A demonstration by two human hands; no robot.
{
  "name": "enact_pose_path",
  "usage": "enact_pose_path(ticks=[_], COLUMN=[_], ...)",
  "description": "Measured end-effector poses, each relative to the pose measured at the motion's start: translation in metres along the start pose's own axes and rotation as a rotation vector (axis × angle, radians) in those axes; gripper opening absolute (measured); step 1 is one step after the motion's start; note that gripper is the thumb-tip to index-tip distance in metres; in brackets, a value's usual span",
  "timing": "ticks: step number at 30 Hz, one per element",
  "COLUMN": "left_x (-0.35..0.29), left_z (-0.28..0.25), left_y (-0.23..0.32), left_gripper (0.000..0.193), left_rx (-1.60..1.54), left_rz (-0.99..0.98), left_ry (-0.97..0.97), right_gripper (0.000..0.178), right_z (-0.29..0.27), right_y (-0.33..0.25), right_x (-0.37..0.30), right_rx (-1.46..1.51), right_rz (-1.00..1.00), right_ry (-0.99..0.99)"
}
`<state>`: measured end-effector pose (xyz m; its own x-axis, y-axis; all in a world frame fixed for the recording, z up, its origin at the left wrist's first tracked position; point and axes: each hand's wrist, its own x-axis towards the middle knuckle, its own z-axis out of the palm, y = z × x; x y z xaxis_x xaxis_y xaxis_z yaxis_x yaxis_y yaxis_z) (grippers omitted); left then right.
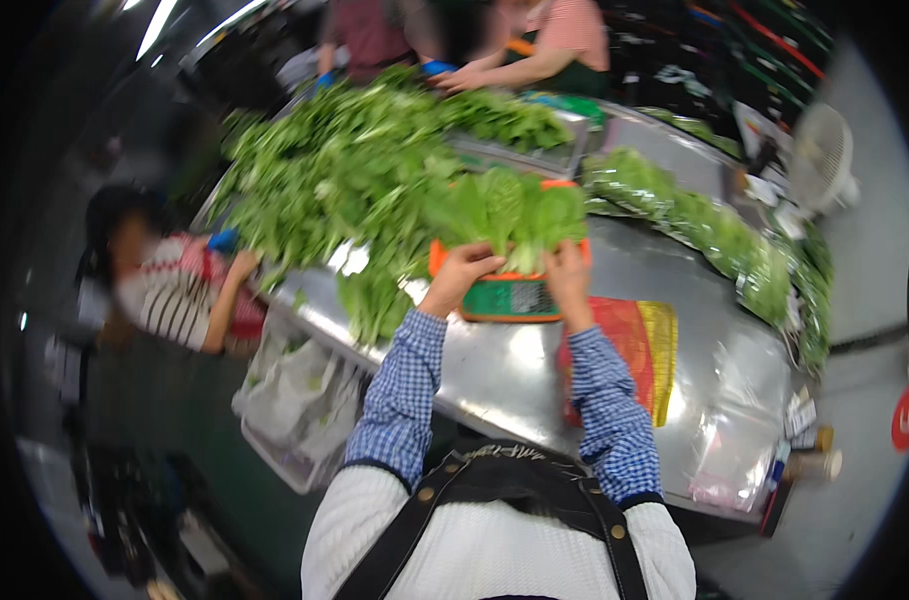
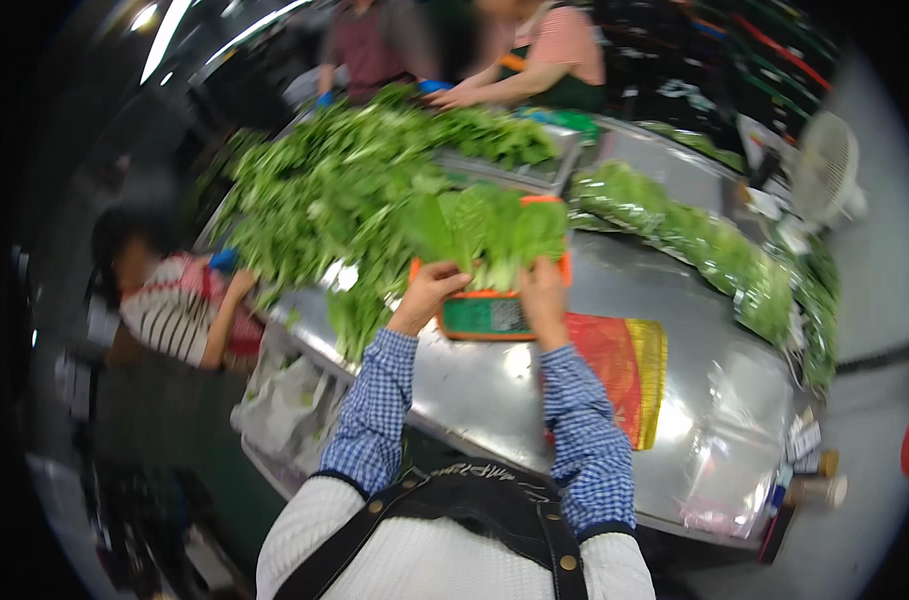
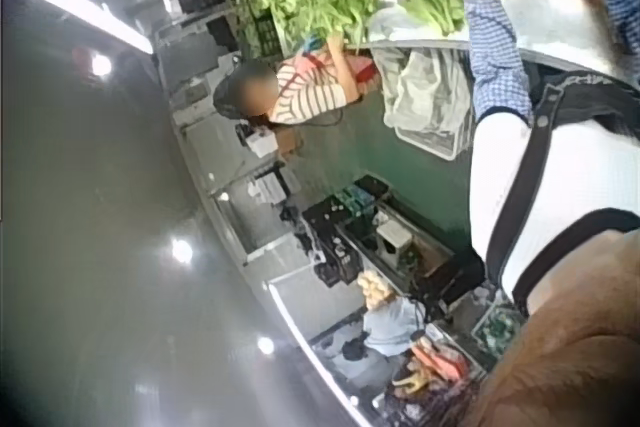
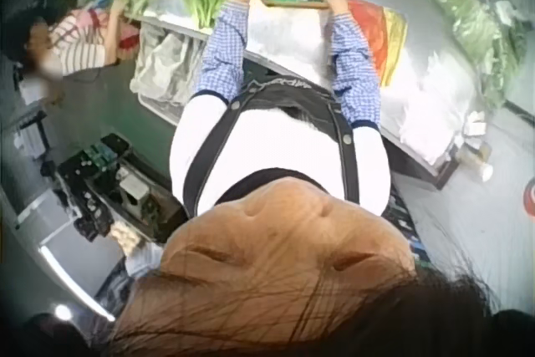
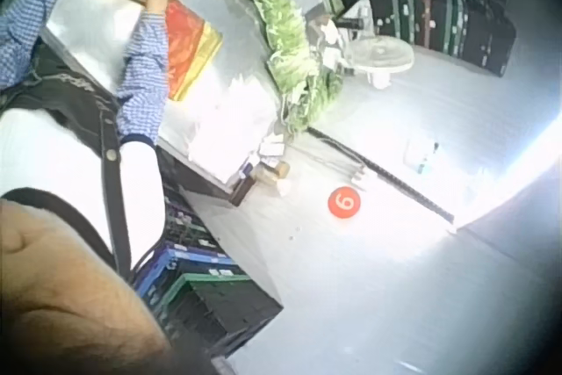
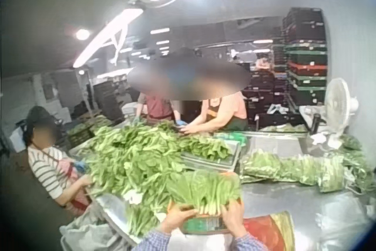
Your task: The person selects bunches of leafy green vegetables, places them on a digital scale, and then wraps them in plastic bags. The person repeats this process multiple times, arranging the packaged vegetables on the counter.
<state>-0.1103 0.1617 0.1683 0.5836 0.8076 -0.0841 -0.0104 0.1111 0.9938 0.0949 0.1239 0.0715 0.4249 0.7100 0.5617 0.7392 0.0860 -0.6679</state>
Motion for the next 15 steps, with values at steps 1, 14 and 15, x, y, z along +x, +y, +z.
enact_pose_path(ticks=[1,14,15], left_x=[-0.009,-0.171,-0.166], left_z=[-0.013,-0.129,-0.122], left_y=[-0.007,-0.079,-0.086], left_gripper=[0.02,0.033,0.031], left_rx=[0.024,0.863,0.866], left_rz=[0.078,0.141,0.147], left_ry=[0.03,0.942,0.904], right_gripper=[0.02,0.017,0.016], right_z=[-0.016,-0.137,-0.138], right_y=[-0.012,0.05,0.059], right_x=[0.001,-0.106,-0.113], right_rx=[0.055,-0.001,-0.021], right_rz=[0.109,0.406,0.378], right_ry=[-0.061,-0.157,-0.134])
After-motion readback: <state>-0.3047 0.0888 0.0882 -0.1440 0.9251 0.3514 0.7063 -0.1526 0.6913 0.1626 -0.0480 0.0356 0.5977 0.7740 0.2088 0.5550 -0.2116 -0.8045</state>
